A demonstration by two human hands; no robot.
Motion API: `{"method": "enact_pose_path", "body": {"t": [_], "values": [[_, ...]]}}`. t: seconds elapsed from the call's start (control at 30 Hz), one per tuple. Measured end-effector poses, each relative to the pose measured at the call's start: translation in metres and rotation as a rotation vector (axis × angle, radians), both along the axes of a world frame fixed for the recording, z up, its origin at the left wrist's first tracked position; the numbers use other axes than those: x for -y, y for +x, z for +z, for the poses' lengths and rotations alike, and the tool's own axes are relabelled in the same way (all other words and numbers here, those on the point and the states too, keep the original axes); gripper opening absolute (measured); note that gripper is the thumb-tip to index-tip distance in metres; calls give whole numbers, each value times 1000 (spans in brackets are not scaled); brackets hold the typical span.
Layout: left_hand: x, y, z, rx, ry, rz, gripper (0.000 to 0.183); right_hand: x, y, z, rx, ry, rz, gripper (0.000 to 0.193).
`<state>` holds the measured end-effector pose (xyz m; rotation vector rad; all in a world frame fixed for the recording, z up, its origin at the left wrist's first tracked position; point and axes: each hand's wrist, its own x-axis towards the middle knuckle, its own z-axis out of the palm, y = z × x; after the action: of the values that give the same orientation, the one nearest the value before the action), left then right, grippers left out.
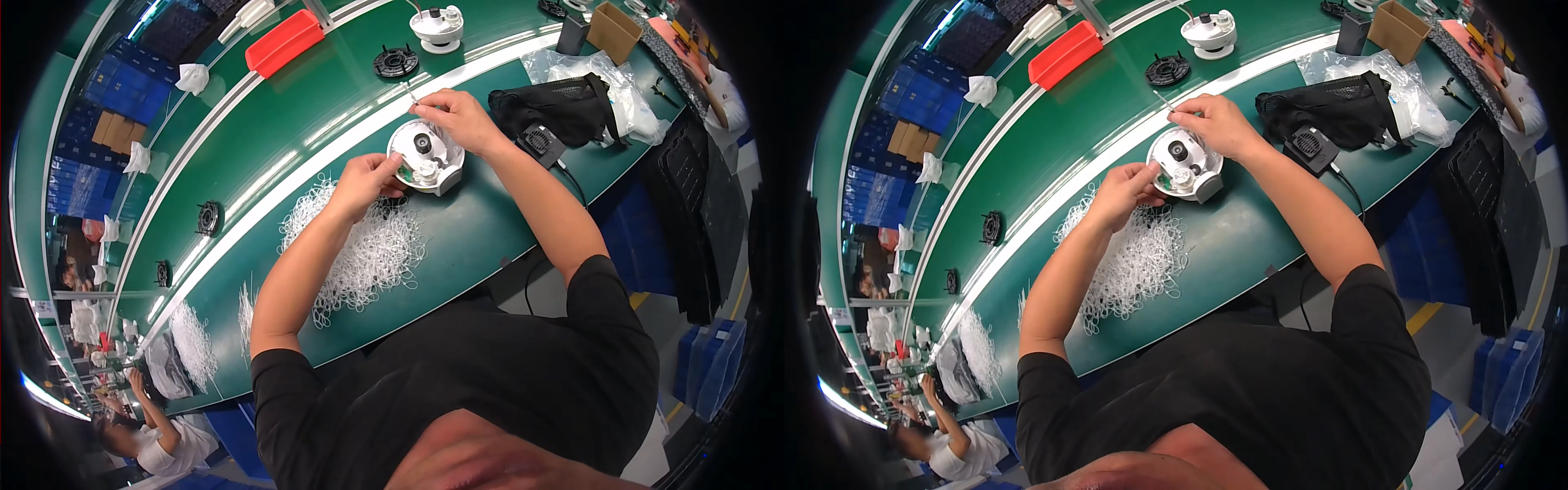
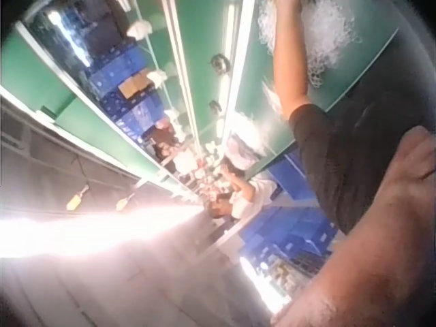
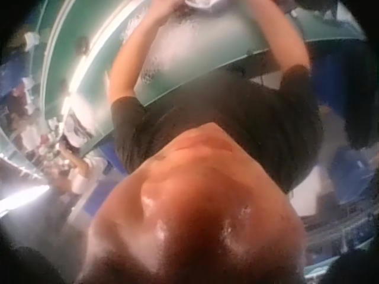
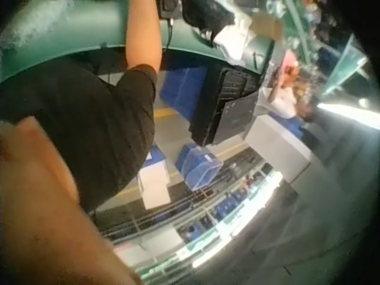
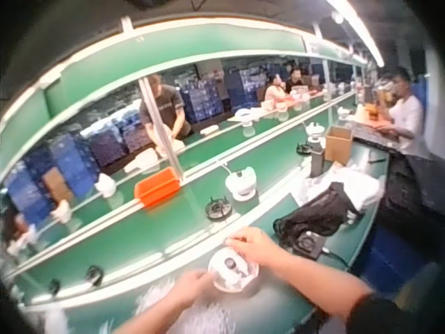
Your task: The person repeatedly picks white zip ties from a pile, threads them through a white circular device, and secures them by hand. The person also handles a small black component and places it into the device. The task is performed at a green workbench in a factory setting.
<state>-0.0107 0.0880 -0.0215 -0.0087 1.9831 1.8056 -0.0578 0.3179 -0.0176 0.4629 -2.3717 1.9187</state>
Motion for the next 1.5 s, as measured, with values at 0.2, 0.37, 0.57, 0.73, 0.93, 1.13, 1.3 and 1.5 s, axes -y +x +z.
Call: {"method": "enact_pose_path", "body": {"t": [0.2, 0.37, 0.57, 0.73, 0.93, 1.13, 1.3, 1.5], "values": [[17, -22, 21, -259, -18, 190, 21, -1, -2, 9, 2, 110, 112, 24], [6, -29, 45, -310, 214, 202, 21, 6, 0, 16, 14, 107, 180, 23], [-3, -41, 38, -271, 449, 223, 18, 8, -6, 9, -35, 104, 205, 23], [-13, -47, 29, -301, 522, 336, 11, 8, -2, 17, -21, 165, 208, 23], [-21, -46, 14, -343, 315, 260, 14, 8, -4, 15, -13, 156, 208, 21], [-31, -36, 10, -404, 65, 242, 15, 7, -4, 8, 114, -7, 175, 23], [-32, -32, 9, -453, -148, 203, 12, 4, -7, 0, 67, -99, 300, 23], [-35, -22, 8, -860, -440, 98, 6, 5, -8, 0, 69, -165, 177, 24]]}}
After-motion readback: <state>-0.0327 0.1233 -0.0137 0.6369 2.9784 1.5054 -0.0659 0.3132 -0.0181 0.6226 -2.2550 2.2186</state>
